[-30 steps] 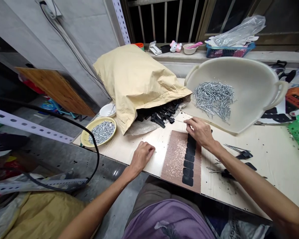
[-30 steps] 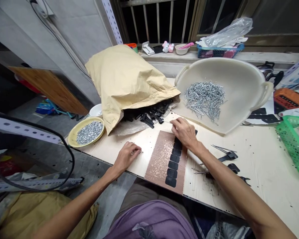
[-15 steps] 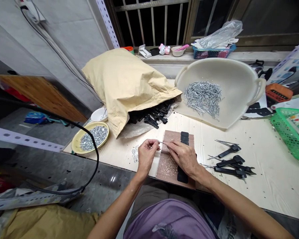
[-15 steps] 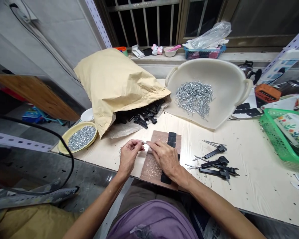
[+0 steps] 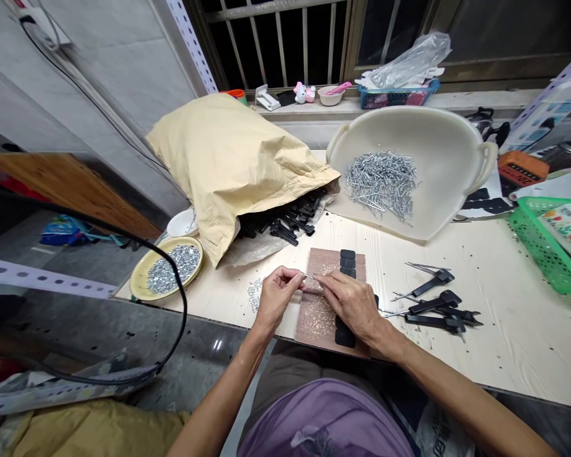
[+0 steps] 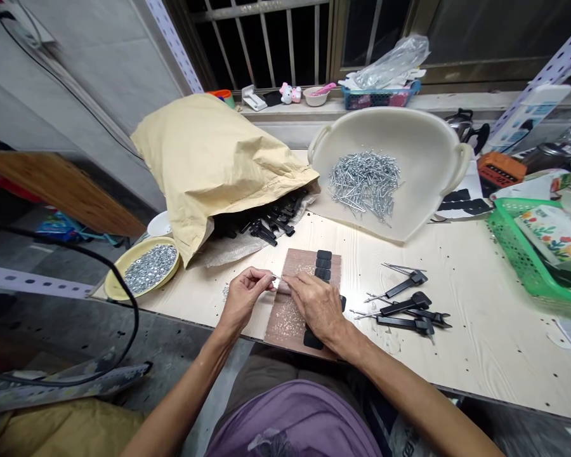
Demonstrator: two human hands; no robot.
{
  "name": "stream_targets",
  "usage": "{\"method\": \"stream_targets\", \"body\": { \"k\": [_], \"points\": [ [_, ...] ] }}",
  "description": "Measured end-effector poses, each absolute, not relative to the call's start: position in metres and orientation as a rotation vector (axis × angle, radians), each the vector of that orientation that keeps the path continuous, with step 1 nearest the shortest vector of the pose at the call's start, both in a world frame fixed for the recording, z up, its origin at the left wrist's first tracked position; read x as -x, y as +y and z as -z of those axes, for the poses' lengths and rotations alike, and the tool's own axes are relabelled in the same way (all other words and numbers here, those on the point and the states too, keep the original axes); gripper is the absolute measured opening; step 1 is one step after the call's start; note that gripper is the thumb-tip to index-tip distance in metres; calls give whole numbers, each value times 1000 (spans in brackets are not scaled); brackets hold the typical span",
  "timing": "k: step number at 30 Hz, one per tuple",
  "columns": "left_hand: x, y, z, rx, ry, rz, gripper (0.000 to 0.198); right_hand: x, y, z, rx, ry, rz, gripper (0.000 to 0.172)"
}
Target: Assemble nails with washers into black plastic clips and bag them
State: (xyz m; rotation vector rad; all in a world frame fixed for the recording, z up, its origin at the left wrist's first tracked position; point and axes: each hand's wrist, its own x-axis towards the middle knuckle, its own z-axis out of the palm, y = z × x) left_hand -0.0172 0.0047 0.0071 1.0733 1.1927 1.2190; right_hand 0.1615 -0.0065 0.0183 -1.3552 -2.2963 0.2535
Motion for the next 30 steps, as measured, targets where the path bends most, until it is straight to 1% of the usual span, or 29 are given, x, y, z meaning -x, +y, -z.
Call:
{"method": "stream_targets", "body": {
  "k": [7,11,17,20,23,25,28,30],
  "points": [
    [17,7,-3,-965,1161,-1074,29,-166,-8,-14,1351,-2283,-275,26],
    [15,6,-4,-972,1178,-1013,30,-167,-11,-12,1397,-2182,-280,21],
    [14,6,-8,-1025,1210,-996,26,-167,-11,-13,1421,-2251,-46,25],
    [15,7,-10,-1055,1216,-978,24,-167,-9,-11,1444,-2273,-89,28],
    [15,6,-10,-1024,1205,-980,24,-168,-8,-8,1452,-2265,-187,25],
    [14,6,-10,-1000,1193,-984,25,-169,-8,-7,1418,-2273,-184,23],
    [13,6,-10,-1045,1196,-966,25,-170,-8,-6,1370,-2304,-121,26],
    [12,6,-9,-1106,1221,-953,25,-172,-7,-7,1379,-2301,-173,27]
  ]
}}
